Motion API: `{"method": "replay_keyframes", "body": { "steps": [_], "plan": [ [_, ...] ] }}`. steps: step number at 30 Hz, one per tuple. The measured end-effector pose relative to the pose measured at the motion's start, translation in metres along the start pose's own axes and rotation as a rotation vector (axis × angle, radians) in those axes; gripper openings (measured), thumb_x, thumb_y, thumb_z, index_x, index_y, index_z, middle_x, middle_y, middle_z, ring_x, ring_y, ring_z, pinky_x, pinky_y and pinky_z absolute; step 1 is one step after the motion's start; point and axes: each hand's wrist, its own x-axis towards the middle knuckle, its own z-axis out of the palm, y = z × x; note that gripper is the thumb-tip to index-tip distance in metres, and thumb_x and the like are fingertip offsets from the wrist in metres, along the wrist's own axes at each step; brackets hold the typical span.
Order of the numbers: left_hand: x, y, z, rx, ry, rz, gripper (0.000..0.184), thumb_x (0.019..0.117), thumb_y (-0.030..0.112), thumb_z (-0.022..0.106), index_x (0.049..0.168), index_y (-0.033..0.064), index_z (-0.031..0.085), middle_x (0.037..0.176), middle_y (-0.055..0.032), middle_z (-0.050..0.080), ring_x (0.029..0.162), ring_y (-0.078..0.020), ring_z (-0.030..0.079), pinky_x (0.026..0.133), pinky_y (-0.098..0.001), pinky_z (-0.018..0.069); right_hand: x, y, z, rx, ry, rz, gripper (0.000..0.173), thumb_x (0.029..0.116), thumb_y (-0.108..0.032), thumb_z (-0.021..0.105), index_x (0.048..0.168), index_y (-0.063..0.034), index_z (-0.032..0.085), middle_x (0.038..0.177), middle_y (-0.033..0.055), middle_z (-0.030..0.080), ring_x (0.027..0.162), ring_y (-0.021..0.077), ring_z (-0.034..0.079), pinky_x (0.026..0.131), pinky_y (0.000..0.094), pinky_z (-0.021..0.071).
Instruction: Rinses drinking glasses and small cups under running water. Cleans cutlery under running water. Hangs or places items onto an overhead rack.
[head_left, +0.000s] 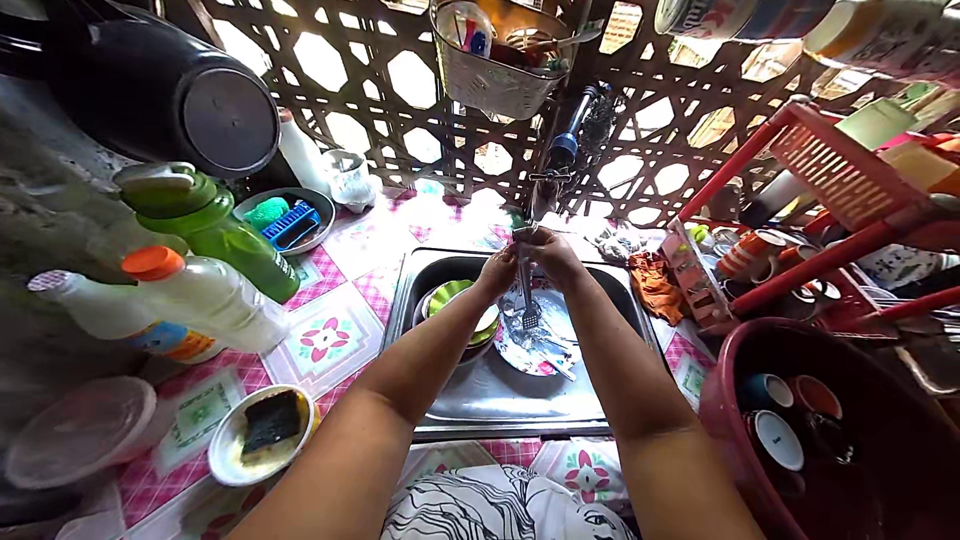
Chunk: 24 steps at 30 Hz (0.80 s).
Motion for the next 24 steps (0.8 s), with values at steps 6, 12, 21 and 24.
{"method": "replay_keyframes", "body": {
  "steps": [6, 12, 21, 24],
  "plan": [
    [-0.003, 0.006, 0.002, 0.164, 0.064, 0.245, 0.037, 0.1082, 0.018, 0.050, 0.138, -0.0019, 0.058, 0.138, -0.0202, 0.062, 0.129, -0.0282, 0.059, 0.113, -0.0478, 0.0431, -0.011, 0.007, -0.007, 0.167, 0.050, -0.016, 0.017, 0.0998, -0.006, 0.060, 0.115, 0.0025, 0.060, 0.095, 0.0071, 0.069, 0.082, 0.0130, 0.067, 0.077, 0.0318, 0.0579],
    [0.001, 0.016, 0.010, 0.194, 0.125, 0.337, 0.031, 0.1087, 0.016, 0.048, 0.132, -0.0022, 0.058, 0.123, -0.0199, 0.068, 0.119, -0.0269, 0.065, 0.107, -0.0479, 0.0483, -0.021, -0.019, -0.006, 0.097, 0.064, -0.048, 0.014, 0.1028, -0.014, 0.059, 0.107, -0.0005, 0.063, 0.093, 0.0057, 0.067, 0.084, 0.0119, 0.064, 0.078, 0.0319, 0.0561],
    [0.002, -0.042, 0.003, 0.275, -0.100, 0.332, 0.034, 0.1098, 0.022, 0.046, 0.123, -0.0012, 0.067, 0.114, -0.0161, 0.071, 0.107, -0.0237, 0.069, 0.101, -0.0455, 0.0525, -0.033, -0.024, -0.019, 0.706, 0.332, -0.174, 0.014, 0.1094, -0.013, 0.043, 0.108, -0.0062, 0.055, 0.085, 0.0065, 0.066, 0.076, 0.0180, 0.068, 0.075, 0.0348, 0.0601],
    [-0.003, -0.054, 0.009, 0.181, -0.089, 0.371, 0.026, 0.1061, 0.018, 0.056, 0.120, -0.0008, 0.068, 0.110, -0.0134, 0.073, 0.101, -0.0181, 0.071, 0.097, -0.0398, 0.0560, -0.036, -0.015, -0.030, 0.795, 0.453, -0.194, 0.013, 0.1091, -0.014, 0.044, 0.108, -0.0075, 0.056, 0.082, 0.0061, 0.066, 0.074, 0.0181, 0.068, 0.073, 0.0356, 0.0604]
  ]
}}
